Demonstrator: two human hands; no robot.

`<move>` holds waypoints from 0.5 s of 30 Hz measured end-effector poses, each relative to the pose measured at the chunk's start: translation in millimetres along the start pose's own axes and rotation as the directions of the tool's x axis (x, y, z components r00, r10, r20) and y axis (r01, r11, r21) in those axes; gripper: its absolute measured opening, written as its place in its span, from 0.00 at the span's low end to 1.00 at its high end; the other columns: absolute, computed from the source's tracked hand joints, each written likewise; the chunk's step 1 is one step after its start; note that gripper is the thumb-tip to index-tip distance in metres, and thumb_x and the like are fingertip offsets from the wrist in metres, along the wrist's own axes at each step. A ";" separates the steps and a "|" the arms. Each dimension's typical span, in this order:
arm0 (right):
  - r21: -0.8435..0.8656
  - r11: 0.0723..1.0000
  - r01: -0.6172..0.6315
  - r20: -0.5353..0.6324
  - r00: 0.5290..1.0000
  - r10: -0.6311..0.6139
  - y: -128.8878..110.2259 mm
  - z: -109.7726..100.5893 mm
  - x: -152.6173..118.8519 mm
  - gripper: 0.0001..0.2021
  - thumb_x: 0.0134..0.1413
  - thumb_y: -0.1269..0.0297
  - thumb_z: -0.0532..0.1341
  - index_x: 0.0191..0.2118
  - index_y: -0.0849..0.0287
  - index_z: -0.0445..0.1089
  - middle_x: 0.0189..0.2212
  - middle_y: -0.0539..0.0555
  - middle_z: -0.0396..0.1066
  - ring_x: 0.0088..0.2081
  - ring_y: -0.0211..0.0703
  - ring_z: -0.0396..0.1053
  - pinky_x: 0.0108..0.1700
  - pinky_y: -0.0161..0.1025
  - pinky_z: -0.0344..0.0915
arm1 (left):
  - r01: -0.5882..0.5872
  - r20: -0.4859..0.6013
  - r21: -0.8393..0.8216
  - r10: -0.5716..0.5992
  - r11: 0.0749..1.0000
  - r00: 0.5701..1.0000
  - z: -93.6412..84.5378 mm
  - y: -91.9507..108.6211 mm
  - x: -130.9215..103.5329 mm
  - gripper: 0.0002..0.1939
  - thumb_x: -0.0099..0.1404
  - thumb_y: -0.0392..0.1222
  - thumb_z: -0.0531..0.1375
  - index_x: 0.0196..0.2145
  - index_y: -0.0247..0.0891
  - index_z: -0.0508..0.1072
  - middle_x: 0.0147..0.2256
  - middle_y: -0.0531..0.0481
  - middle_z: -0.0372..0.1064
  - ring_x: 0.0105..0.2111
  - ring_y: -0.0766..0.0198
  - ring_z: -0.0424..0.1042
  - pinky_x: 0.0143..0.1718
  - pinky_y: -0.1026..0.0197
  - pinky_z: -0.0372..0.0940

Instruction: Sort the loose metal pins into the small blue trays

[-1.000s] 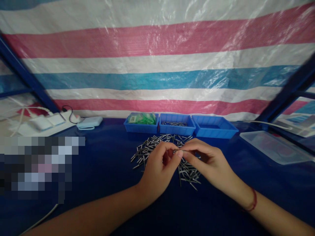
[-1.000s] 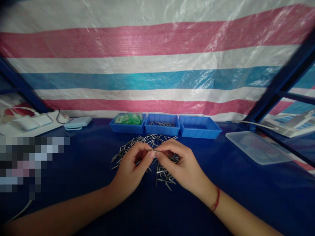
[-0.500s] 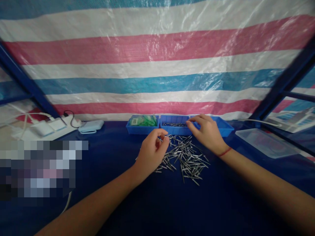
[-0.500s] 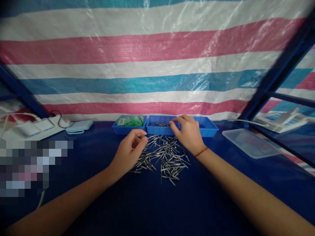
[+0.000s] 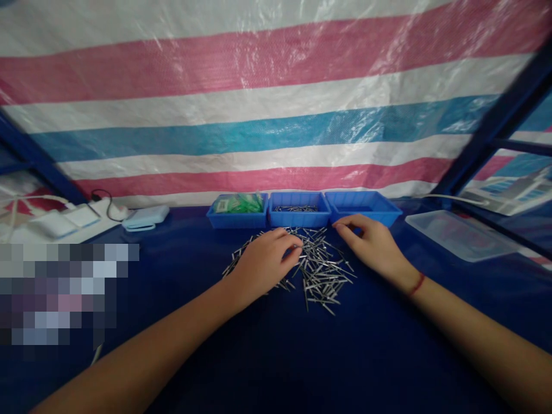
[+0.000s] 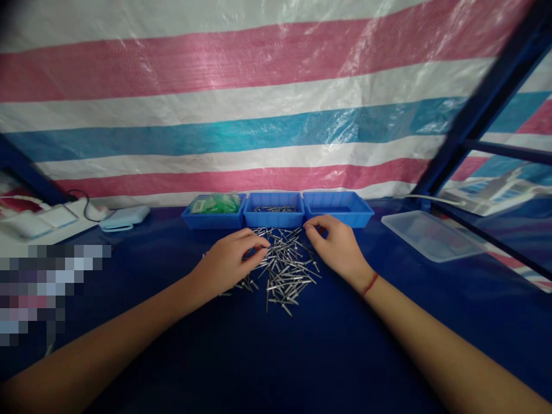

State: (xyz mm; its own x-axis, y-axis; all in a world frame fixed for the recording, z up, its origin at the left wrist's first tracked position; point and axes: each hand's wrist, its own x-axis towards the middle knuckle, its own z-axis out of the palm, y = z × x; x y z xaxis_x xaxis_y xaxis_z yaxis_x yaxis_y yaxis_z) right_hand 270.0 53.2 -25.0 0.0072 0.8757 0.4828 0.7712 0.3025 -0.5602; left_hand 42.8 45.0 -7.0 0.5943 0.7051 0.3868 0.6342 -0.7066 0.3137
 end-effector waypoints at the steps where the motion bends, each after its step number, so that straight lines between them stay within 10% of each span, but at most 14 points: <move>1: 0.006 1.000 0.000 0.008 1.000 0.000 -0.3 -0.3 0.3 0.10 0.53 0.63 0.55 0.32 0.59 0.74 0.34 0.55 0.76 0.36 0.46 0.72 0.40 0.42 0.66 | -0.029 0.037 0.029 0.028 0.999 0.999 -0.1 2.7 5.5 0.10 0.66 0.39 0.53 0.37 0.37 0.74 0.35 0.48 0.70 0.34 0.63 0.69 0.38 0.60 0.62; 15: 0.067 0.997 0.024 0.040 0.999 -0.027 -1.8 -1.1 -0.5 0.09 0.51 0.68 0.55 0.30 0.59 0.73 0.31 0.54 0.75 0.33 0.43 0.71 0.36 0.40 0.64 | -0.162 0.280 0.153 0.114 0.975 0.953 18.3 4.5 61.0 0.12 0.64 0.43 0.54 0.35 0.41 0.77 0.33 0.48 0.67 0.30 0.63 0.68 0.30 0.61 0.60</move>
State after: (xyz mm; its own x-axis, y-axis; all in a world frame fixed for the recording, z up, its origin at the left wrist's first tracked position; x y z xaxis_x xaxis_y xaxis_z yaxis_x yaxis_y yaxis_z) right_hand 269.3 51.8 -23.5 -0.0394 0.8816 0.4704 0.7266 0.3484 -0.5922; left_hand 91.0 85.9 2.1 0.7774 0.6079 0.1618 0.5979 -0.7940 0.1104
